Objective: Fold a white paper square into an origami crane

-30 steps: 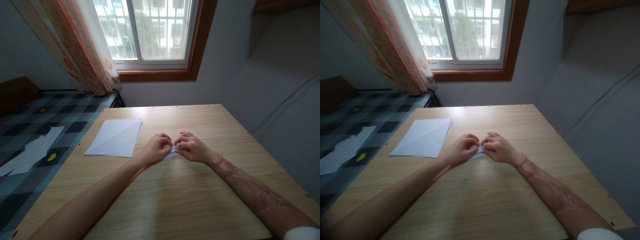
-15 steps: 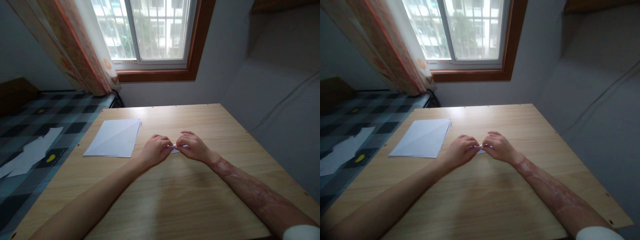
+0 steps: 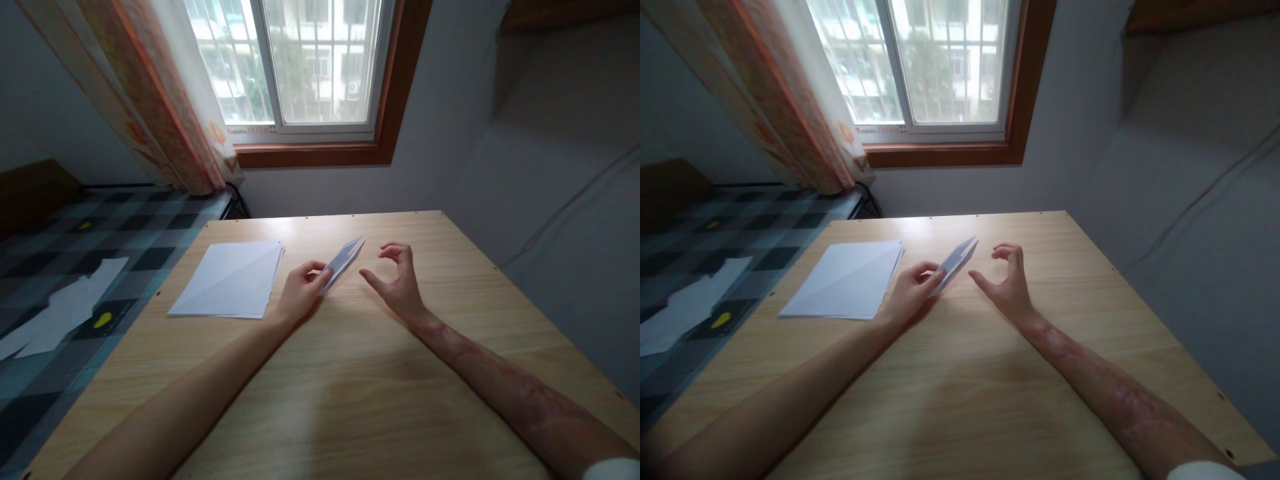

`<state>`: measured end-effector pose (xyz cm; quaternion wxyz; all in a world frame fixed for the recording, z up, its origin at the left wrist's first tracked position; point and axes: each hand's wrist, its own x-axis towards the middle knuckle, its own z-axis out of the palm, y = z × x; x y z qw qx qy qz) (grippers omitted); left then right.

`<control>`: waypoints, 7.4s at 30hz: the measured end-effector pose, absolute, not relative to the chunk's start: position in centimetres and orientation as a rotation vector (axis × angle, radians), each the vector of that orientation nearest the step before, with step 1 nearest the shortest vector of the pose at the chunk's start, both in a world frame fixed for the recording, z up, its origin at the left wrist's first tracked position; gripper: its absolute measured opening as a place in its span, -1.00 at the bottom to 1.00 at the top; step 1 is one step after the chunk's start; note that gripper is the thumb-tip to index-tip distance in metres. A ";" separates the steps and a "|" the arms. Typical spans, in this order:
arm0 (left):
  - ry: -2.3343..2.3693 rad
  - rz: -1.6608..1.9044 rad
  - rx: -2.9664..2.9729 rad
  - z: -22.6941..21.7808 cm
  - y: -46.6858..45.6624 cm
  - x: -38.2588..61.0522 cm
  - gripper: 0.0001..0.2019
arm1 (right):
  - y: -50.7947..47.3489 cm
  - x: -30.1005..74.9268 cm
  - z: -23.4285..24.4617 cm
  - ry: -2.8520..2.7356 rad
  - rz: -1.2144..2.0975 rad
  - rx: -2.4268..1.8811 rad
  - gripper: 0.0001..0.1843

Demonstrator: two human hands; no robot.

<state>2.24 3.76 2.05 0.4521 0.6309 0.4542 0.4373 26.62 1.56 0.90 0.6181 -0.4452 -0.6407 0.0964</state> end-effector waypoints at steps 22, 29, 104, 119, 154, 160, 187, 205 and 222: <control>0.679 0.967 1.422 1.8 2.0 4.3 -0.56 | 0.2 24.3 -1.0 -1.540 0.790 -1.017 -0.70; 0.720 0.963 1.463 1.9 1.7 4.1 -0.61 | 0.0 24.3 -0.3 -1.608 0.659 -0.949 -0.78; 0.797 0.990 1.365 1.2 2.6 3.5 -0.57 | 0.5 24.2 -1.0 -1.400 1.382 -0.898 -0.50; 0.797 0.968 1.390 1.4 2.8 3.5 -0.59 | 0.6 24.4 -1.7 -1.442 1.339 -0.893 -0.48; 0.761 0.924 1.271 1.8 3.3 3.1 -0.51 | -0.7 24.3 0.8 -1.754 0.734 -0.865 -0.84; 0.755 0.973 1.127 1.7 3.6 3.1 -0.48 | -1.0 24.8 1.2 -1.858 0.797 -0.785 -0.44; 0.702 0.902 1.244 0.3 3.8 3.3 -0.58 | 0.5 24.6 -1.6 -1.547 0.989 -0.982 -0.69; 0.667 0.869 1.419 0.5 3.0 3.1 -0.56 | 0.5 24.3 -1.5 -1.404 1.110 -0.976 -0.53; 0.786 0.819 1.739 0.8 2.3 2.9 -0.51 | 0.7 24.6 -1.3 -1.436 1.209 -0.945 -0.57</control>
